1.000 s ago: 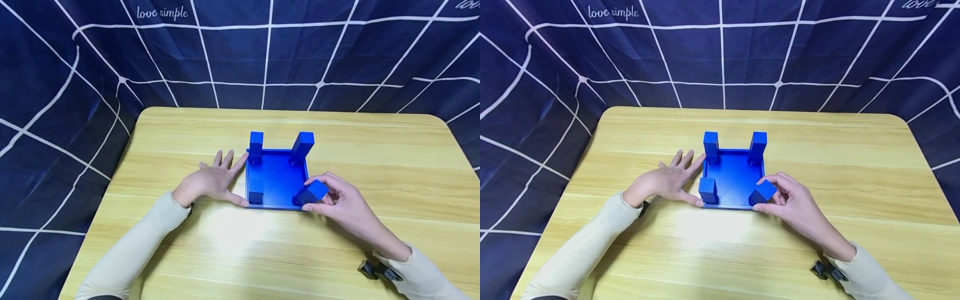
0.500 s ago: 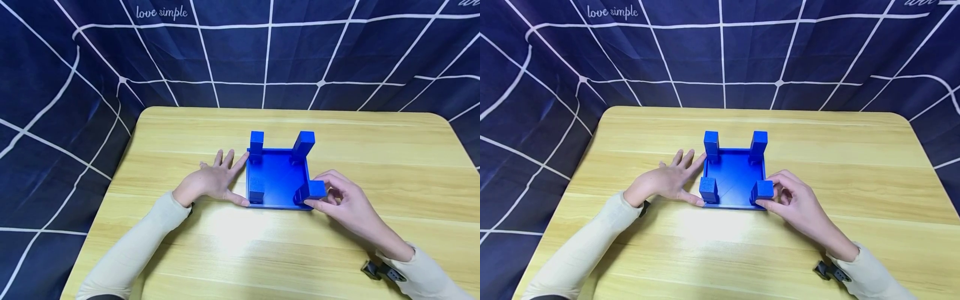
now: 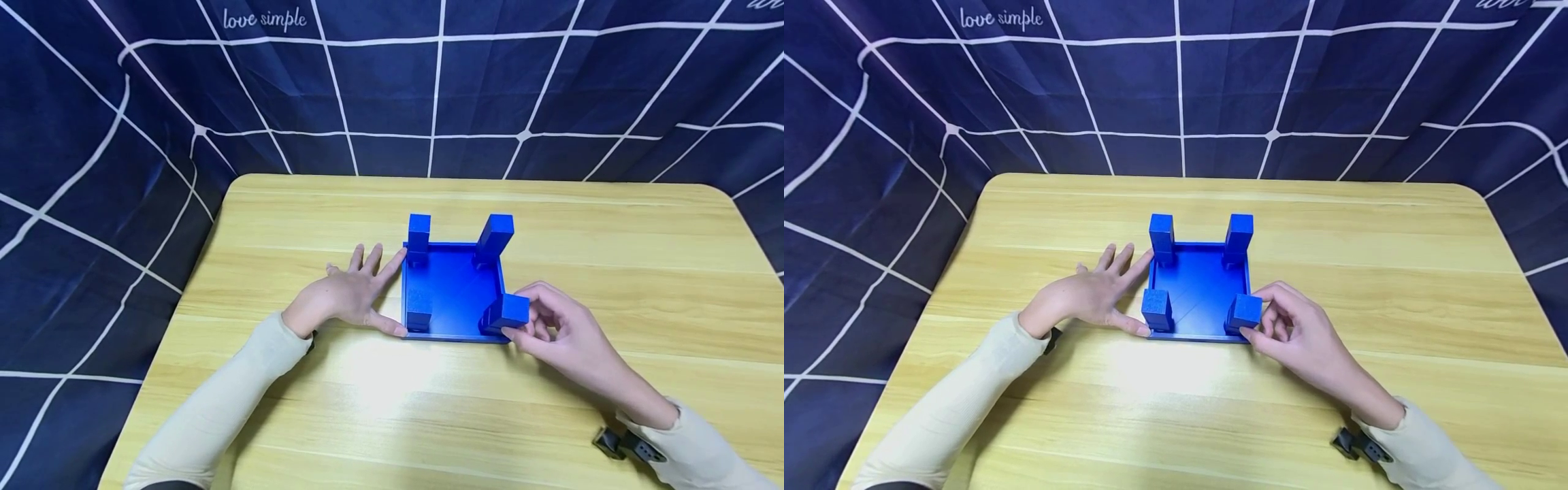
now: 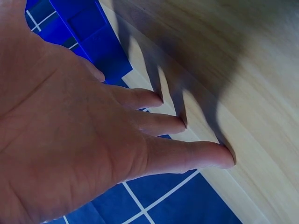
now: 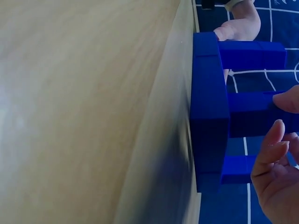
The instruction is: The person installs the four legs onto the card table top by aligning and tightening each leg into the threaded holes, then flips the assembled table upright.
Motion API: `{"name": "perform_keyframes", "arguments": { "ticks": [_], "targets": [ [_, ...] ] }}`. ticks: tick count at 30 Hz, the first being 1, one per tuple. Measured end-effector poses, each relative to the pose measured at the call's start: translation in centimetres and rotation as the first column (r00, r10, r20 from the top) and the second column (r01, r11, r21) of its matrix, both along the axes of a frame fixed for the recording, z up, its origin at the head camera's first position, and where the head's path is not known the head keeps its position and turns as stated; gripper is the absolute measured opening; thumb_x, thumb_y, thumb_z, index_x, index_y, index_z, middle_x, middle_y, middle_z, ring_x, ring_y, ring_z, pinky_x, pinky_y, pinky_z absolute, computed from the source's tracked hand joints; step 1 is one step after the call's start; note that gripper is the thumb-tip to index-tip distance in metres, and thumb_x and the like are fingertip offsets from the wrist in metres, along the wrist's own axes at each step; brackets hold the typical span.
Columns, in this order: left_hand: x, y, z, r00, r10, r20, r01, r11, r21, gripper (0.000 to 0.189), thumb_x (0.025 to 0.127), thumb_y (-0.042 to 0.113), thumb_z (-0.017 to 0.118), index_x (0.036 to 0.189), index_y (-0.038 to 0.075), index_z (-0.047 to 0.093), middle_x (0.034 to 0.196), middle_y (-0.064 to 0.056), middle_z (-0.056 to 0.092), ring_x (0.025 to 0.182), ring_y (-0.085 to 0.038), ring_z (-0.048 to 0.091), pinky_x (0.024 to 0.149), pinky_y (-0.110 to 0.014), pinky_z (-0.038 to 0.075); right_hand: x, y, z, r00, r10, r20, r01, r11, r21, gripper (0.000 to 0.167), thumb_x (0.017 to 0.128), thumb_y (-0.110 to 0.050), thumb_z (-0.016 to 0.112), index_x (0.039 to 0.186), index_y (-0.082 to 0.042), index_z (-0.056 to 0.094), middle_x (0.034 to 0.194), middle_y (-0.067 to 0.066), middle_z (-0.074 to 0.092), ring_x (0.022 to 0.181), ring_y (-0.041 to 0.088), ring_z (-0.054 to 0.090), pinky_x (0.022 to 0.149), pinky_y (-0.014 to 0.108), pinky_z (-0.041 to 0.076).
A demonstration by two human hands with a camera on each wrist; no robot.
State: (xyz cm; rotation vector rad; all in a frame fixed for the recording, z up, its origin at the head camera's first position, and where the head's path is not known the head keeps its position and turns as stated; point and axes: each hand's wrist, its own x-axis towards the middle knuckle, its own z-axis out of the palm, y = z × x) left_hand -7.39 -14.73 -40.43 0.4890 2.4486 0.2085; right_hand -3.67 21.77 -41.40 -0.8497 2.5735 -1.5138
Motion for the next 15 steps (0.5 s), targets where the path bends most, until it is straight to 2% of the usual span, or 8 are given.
{"name": "perform_keyframes", "arguments": {
  "ticks": [9, 15],
  "targets": [
    [-0.05, -0.02, -0.07, 1.0, -0.004, -0.003, 0.004, 1.0, 0.0, 0.14, 0.082, 0.09, 0.069, 0.169, 0.036, -0.027, 0.18, -0.02, -0.015, 0.161, -0.053, -0.011, 0.11, -0.09, 0.021, 0.07, -0.1, -0.06, 1.0, -0.006, -0.005, 0.006, 1.0, -0.002, 0.053, 0.081, 0.012, 0.091, 0.122, -0.016, 0.072, 0.08, -0.004, 0.058, 0.06, 0.012, 0.052, 0.05, 0.029, 0.039],
    [-0.03, -0.06, -0.08, 1.0, -0.002, -0.002, 0.002, 1.0, 0.0, 0.14, 0.082, 0.09, 0.068, 0.169, 0.036, -0.028, 0.18, -0.02, -0.015, 0.161, -0.053, -0.011, 0.11, -0.089, 0.021, 0.12, -0.39, 0.01, 1.0, 0.01, 0.007, -0.01, 1.0, 0.006, 0.059, 0.081, 0.01, 0.092, 0.131, -0.014, 0.073, 0.088, -0.001, 0.056, 0.067, 0.014, 0.058, 0.056, 0.027, 0.046]
  ]
}}
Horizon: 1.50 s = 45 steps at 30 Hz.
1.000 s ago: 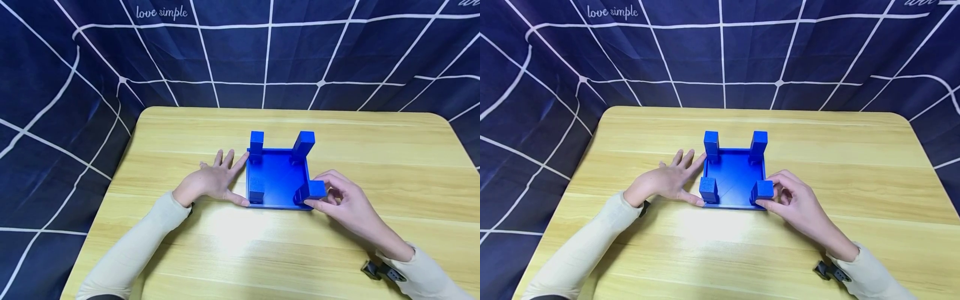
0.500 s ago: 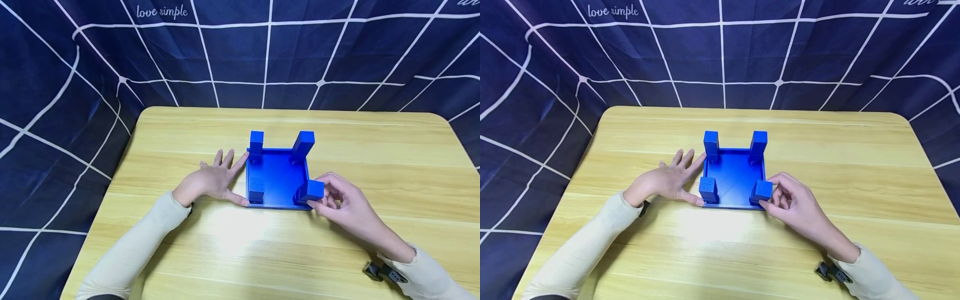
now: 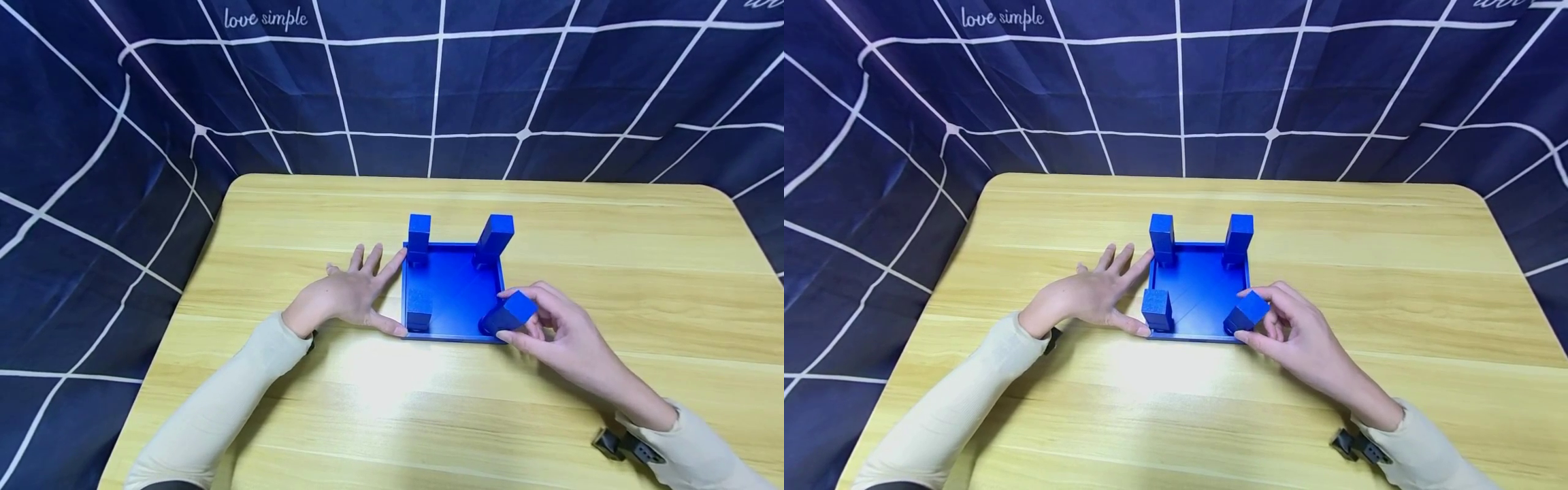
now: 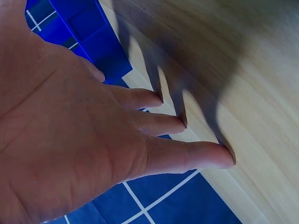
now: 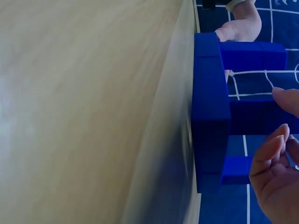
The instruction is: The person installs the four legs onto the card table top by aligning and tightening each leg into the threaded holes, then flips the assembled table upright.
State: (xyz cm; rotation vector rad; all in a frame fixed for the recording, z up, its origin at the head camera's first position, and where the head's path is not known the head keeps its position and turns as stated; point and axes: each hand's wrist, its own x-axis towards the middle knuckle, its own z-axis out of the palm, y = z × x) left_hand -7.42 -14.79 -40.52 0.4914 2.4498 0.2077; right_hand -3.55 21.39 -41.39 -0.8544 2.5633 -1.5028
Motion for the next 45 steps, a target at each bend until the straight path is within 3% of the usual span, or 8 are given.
{"name": "perform_keyframes", "arguments": {
  "ticks": [7, 11, 14, 21, 27, 34, 41, 45],
  "targets": [
    [0.06, 0.03, -0.03, 1.0, -0.002, -0.004, 0.002, 1.0, 0.002, 0.14, 0.082, 0.09, 0.069, 0.17, 0.036, -0.027, 0.18, -0.02, -0.014, 0.161, -0.053, -0.011, 0.11, -0.09, 0.021, 0.25, -0.24, 0.19, 0.995, -0.06, 0.078, 0.056, 0.997, 0.047, 0.048, 0.086, 0.001, 0.093, 0.124, -0.019, 0.072, 0.073, -0.003, 0.054, 0.062, 0.015, 0.059, 0.055, 0.03, 0.042],
    [0.09, 0.03, -0.02, 1.0, -0.003, -0.005, 0.003, 1.0, -0.004, 0.14, 0.082, 0.09, 0.069, 0.17, 0.036, -0.026, 0.18, -0.02, -0.014, 0.161, -0.052, -0.011, 0.11, -0.089, 0.021, 0.34, -0.26, 0.18, 0.997, -0.063, 0.052, 0.06, 0.997, 0.048, 0.042, 0.087, 0.004, 0.09, 0.118, -0.016, 0.071, 0.071, -0.005, 0.06, 0.062, 0.013, 0.058, 0.056, 0.029, 0.042],
    [0.07, 0.05, -0.03, 1.0, -0.005, -0.006, 0.005, 1.0, -0.005, 0.14, 0.082, 0.09, 0.069, 0.17, 0.036, -0.026, 0.18, -0.02, -0.014, 0.161, -0.052, -0.011, 0.11, -0.089, 0.021, 0.35, -0.21, 0.18, 0.997, -0.065, 0.039, 0.063, 0.997, 0.033, 0.041, 0.085, 0.006, 0.09, 0.114, -0.017, 0.071, 0.076, -0.004, 0.061, 0.063, 0.014, 0.058, 0.056, 0.029, 0.043],
    [0.07, 0.09, -0.01, 1.0, -0.006, -0.006, 0.006, 1.0, -0.007, 0.14, 0.082, 0.09, 0.068, 0.17, 0.036, -0.027, 0.18, -0.02, -0.014, 0.161, -0.053, -0.01, 0.11, -0.089, 0.022, 0.18, -0.26, 0.12, 0.998, -0.058, 0.034, 0.059, 0.998, -0.01, 0.042, 0.085, 0.009, 0.09, 0.112, -0.019, 0.075, 0.107, -0.002, 0.067, 0.071, 0.017, 0.054, 0.064, 0.028, 0.047],
    [0.03, 0.11, 0.03, 1.0, -0.012, -0.008, 0.012, 1.0, -0.006, 0.14, 0.083, 0.089, 0.069, 0.17, 0.034, -0.026, 0.18, -0.021, -0.014, 0.161, -0.054, -0.009, 0.109, -0.089, 0.022, 0.27, -0.22, 0.04, 0.999, -0.043, 0.031, 0.044, 0.998, -0.047, 0.048, 0.083, 0.014, 0.088, 0.121, -0.012, 0.075, 0.096, 0.001, 0.064, 0.067, 0.015, 0.054, 0.057, 0.03, 0.043],
    [0.01, 0.18, 0.06, 1.0, -0.009, 0.0, 0.009, 1.0, -0.012, 0.14, 0.083, 0.089, 0.068, 0.17, 0.034, -0.026, 0.18, -0.021, -0.014, 0.161, -0.053, -0.01, 0.11, -0.089, 0.022, 0.21, -0.2, -0.03, 0.999, -0.053, 0.008, 0.053, 0.998, -0.019, 0.051, 0.081, 0.012, 0.09, 0.122, -0.013, 0.073, 0.086, -0.001, 0.059, 0.065, 0.014, 0.055, 0.054, 0.029, 0.042],
    [0.0, 0.14, 0.12, 1.0, -0.007, 0.002, 0.007, 1.0, -0.01, 0.14, 0.083, 0.089, 0.069, 0.17, 0.034, -0.026, 0.179, -0.021, -0.015, 0.161, -0.054, -0.01, 0.11, -0.089, 0.021, -0.14, -0.36, 0.15, 1.0, -0.018, 0.003, 0.018, 1.0, -0.007, 0.037, 0.085, 0.006, 0.092, 0.1, -0.02, 0.07, 0.105, -0.004, 0.065, 0.078, 0.014, 0.057, 0.06, 0.028, 0.044],
    [-0.06, 0.16, 0.12, 1.0, -0.006, 0.002, 0.006, 1.0, -0.007, 0.14, 0.083, 0.089, 0.069, 0.17, 0.035, -0.026, 0.18, -0.021, -0.015, 0.161, -0.053, -0.01, 0.11, -0.089, 0.02, -0.16, -0.4, 0.35, 1.0, -0.02, 0.005, 0.02, 1.0, 0.022, 0.037, 0.085, 0.003, 0.093, 0.114, -0.016, 0.079, 0.107, -0.007, 0.067, 0.075, 0.014, 0.054, 0.059, 0.032, 0.042]
  ]
}}
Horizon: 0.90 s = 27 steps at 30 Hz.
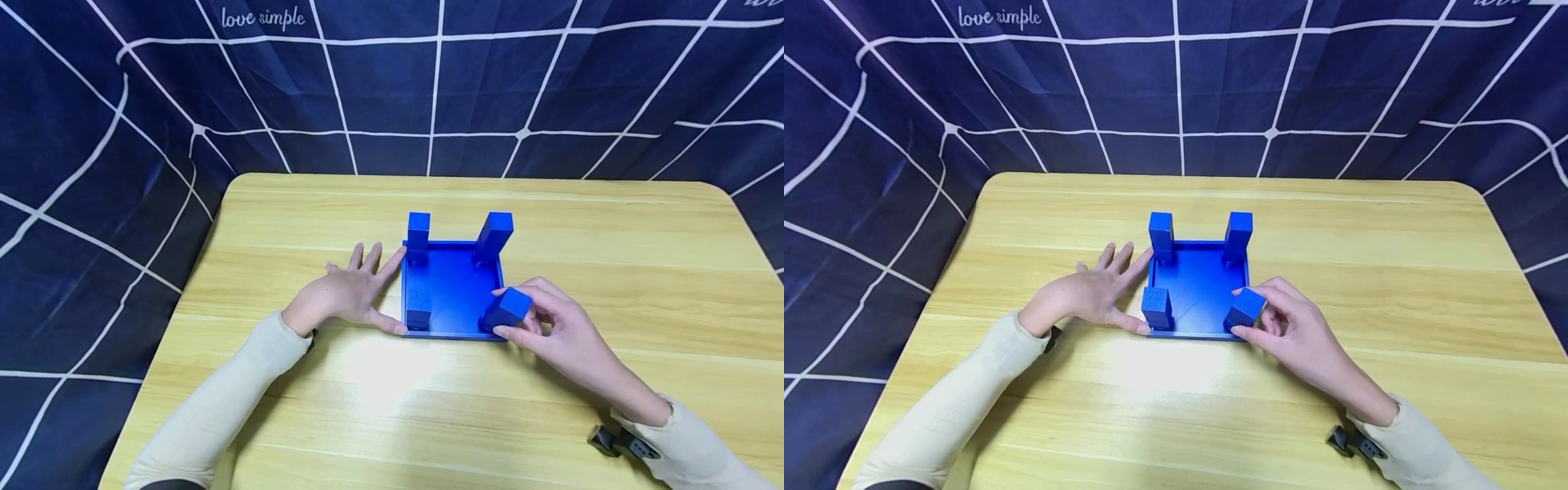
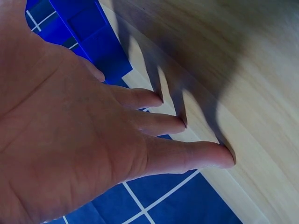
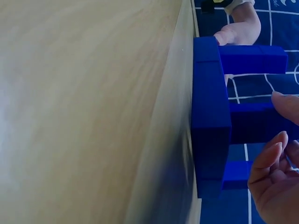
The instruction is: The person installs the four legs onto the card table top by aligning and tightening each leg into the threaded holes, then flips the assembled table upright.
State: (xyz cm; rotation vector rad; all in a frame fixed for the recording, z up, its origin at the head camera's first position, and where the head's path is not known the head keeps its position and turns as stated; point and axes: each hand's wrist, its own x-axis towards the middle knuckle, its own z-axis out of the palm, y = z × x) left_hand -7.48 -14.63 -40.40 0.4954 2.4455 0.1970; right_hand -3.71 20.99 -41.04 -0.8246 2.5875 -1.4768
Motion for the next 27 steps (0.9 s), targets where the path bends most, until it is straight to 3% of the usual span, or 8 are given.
{"name": "perform_keyframes", "arguments": {
  "ticks": [2, 4, 10, 14, 27],
  "targets": [
    [0.0, 0.0, 0.0, 1.0, 0.001, 0.001, -0.001, 1.0, -0.001, 0.14, 0.083, 0.089, 0.069, 0.17, 0.035, -0.026, 0.18, -0.02, -0.015, 0.161, -0.053, -0.011, 0.11, -0.09, 0.021, 0.0, -0.1, 0.0, 1.0, -0.011, 0.017, 0.01, 1.0, 0.011, 0.045, 0.085, 0.001, 0.094, 0.125, -0.014, 0.079, 0.102, -0.006, 0.065, 0.072, 0.014, 0.053, 0.058, 0.032, 0.042],
    [0.0, 0.0, 0.1, 1.0, 0.001, 0.001, -0.001, 1.0, -0.002, 0.14, 0.083, 0.089, 0.069, 0.17, 0.035, -0.026, 0.18, -0.02, -0.015, 0.161, -0.053, -0.011, 0.11, -0.09, 0.021, 0.1, -0.2, 0.1, 0.998, -0.032, 0.046, 0.031, 0.999, 0.028, 0.046, 0.085, -0.002, 0.095, 0.127, -0.014, 0.077, 0.093, -0.004, 0.062, 0.069, 0.015, 0.054, 0.058, 0.03, 0.043],
    [-0.1, 0.0, 0.1, 1.0, 0.005, -0.002, -0.005, 1.0, -0.004, 0.14, 0.083, 0.089, 0.068, 0.17, 0.035, -0.026, 0.18, -0.02, -0.015, 0.161, -0.053, -0.01, 0.109, -0.09, 0.021, 0.2, -0.7, 0.1, 0.983, -0.131, 0.125, 0.12, 0.988, 0.098, 0.039, 0.085, -0.016, 0.098, 0.111, -0.018, 0.07, 0.072, -0.002, 0.059, 0.062, 0.018, 0.057, 0.059, 0.028, 0.044],
    [-0.1, 0.0, -0.1, 1.0, 0.006, -0.002, -0.006, 1.0, -0.002, 0.14, 0.083, 0.09, 0.068, 0.169, 0.035, -0.027, 0.18, -0.02, -0.015, 0.161, -0.053, -0.011, 0.109, -0.09, 0.021, 0.3, -0.8, 0.0, 0.979, -0.181, 0.098, 0.166, 0.975, 0.149, 0.04, 0.083, -0.02, 0.1, 0.101, -0.018, 0.064, 0.066, -0.003, 0.053, 0.061, 0.018, 0.055, 0.058, 0.03, 0.039],
    [0.1, 0.2, 0.0, 1.0, 0.017, 0.005, -0.017, 1.0, -0.012, 0.14, 0.082, 0.09, 0.068, 0.169, 0.036, -0.028, 0.18, -0.019, -0.016, 0.161, -0.052, -0.013, 0.11, -0.09, 0.02, 0.7, -1.1, 0.1, 0.972, -0.231, 0.037, 0.221, 0.96, 0.172, 0.056, 0.081, -0.026, 0.102, 0.083, -0.013, 0.047, 0.062, -0.003, 0.047, 0.06, 0.016, 0.053, 0.051, 0.029, 0.033]
  ]
}}
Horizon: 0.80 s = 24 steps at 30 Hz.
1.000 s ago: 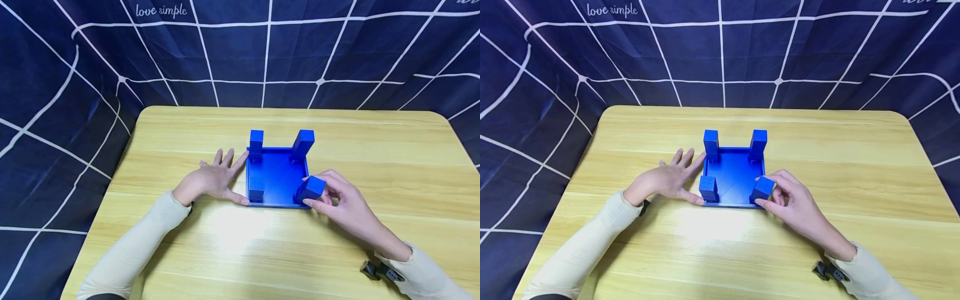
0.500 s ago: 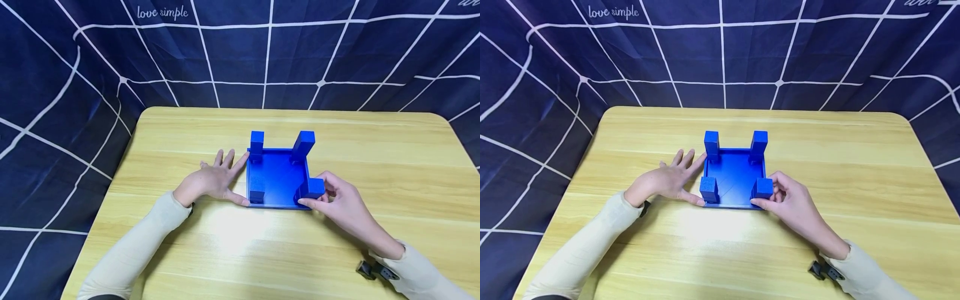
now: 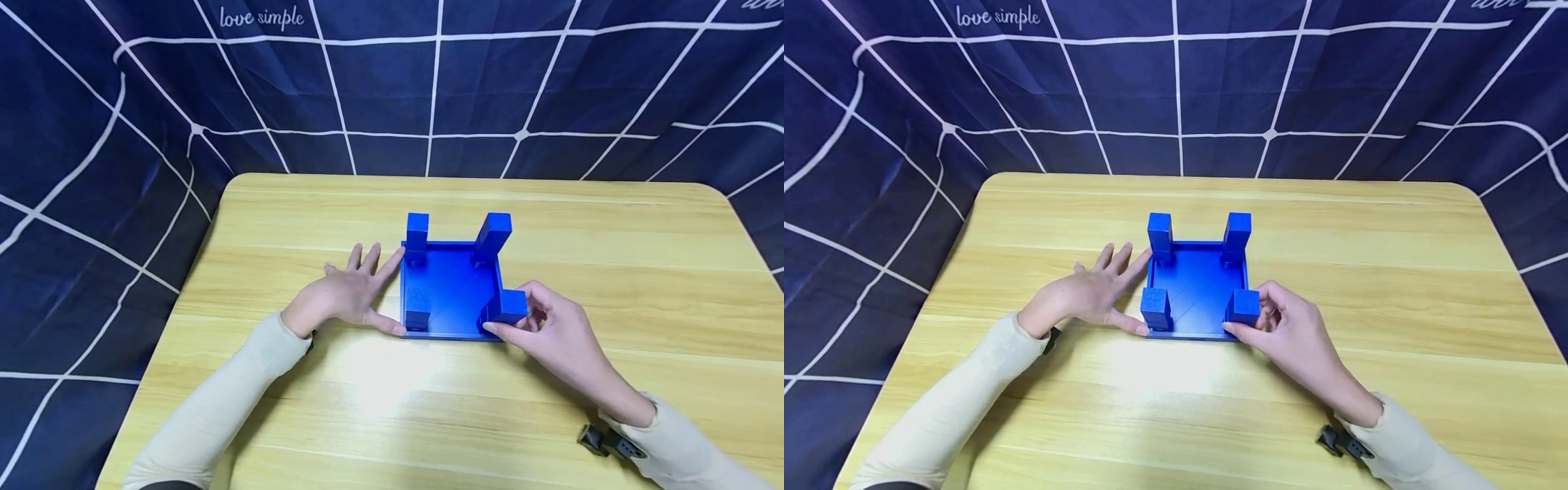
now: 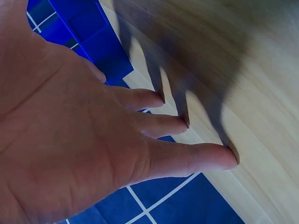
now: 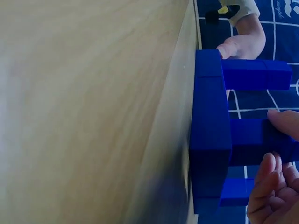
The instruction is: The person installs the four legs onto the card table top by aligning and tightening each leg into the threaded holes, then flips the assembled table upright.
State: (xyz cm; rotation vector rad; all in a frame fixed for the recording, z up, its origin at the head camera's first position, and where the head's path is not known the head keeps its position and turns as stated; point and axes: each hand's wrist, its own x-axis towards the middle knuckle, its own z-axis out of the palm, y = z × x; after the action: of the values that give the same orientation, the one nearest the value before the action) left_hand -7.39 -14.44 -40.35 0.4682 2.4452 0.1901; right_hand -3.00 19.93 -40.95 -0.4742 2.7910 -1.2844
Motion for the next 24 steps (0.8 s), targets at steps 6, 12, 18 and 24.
{"name": "perform_keyframes", "arguments": {
  "ticks": [6, 12, 18, 24],
  "targets": [
    [0.1, -0.1, 0.0, 1.0, 0.008, 0.006, -0.008, 1.0, 0.015, 0.14, 0.082, 0.09, 0.068, 0.168, 0.038, -0.029, 0.18, -0.017, -0.017, 0.161, -0.051, -0.014, 0.11, -0.09, 0.017, 0.2, 0.1, -0.3, 0.999, 0.033, 0.026, -0.033, 0.999, -0.035, 0.049, 0.086, -0.023, 0.098, 0.089, -0.013, 0.05, 0.063, -0.004, 0.048, 0.058, 0.016, 0.051, 0.052, 0.029, 0.035],
    [0.7, -0.8, -0.5, 0.999, 0.021, -0.024, -0.018, 0.992, 0.124, 0.134, 0.086, 0.086, 0.069, 0.172, 0.035, -0.021, 0.18, -0.018, -0.014, 0.162, -0.05, -0.013, 0.109, -0.092, 0.01, -0.1, 1.1, -0.4, 0.982, 0.18, -0.06, -0.18, 0.984, 0.002, 0.034, 0.092, -0.009, 0.089, 0.093, -0.019, 0.056, 0.08, -0.01, 0.058, 0.068, 0.011, 0.056, 0.058, 0.026, 0.045],
    [2.0, -2.0, -1.2, 0.993, 0.082, -0.084, -0.055, 0.956, 0.289, 0.122, 0.096, 0.074, 0.069, 0.177, 0.022, -0.008, 0.181, -0.021, 0.001, 0.161, -0.053, -0.005, 0.114, -0.088, 0.003, -0.4, 2.9, -0.4, 0.94, 0.329, -0.093, -0.323, 0.944, 0.066, 0.033, 0.092, 0.004, 0.076, 0.096, -0.023, 0.057, 0.096, -0.013, 0.058, 0.08, 0.008, 0.059, 0.062, 0.026, 0.05],
    [3.3, -2.6, -1.4, 0.962, 0.15, -0.227, -0.049, 0.916, 0.397, 0.094, 0.102, 0.051, 0.072, 0.175, 0.012, 0.026, 0.169, -0.026, 0.037, 0.159, -0.051, 0.025, 0.124, -0.074, 0.02, -1.5, 3.9, -0.3, 0.943, 0.33, -0.052, -0.326, 0.943, 0.063, 0.025, 0.101, 0.0, 0.072, 0.118, -0.018, 0.068, 0.1, -0.012, 0.064, 0.085, 0.009, 0.062, 0.067, 0.026, 0.052]
  ]
}}
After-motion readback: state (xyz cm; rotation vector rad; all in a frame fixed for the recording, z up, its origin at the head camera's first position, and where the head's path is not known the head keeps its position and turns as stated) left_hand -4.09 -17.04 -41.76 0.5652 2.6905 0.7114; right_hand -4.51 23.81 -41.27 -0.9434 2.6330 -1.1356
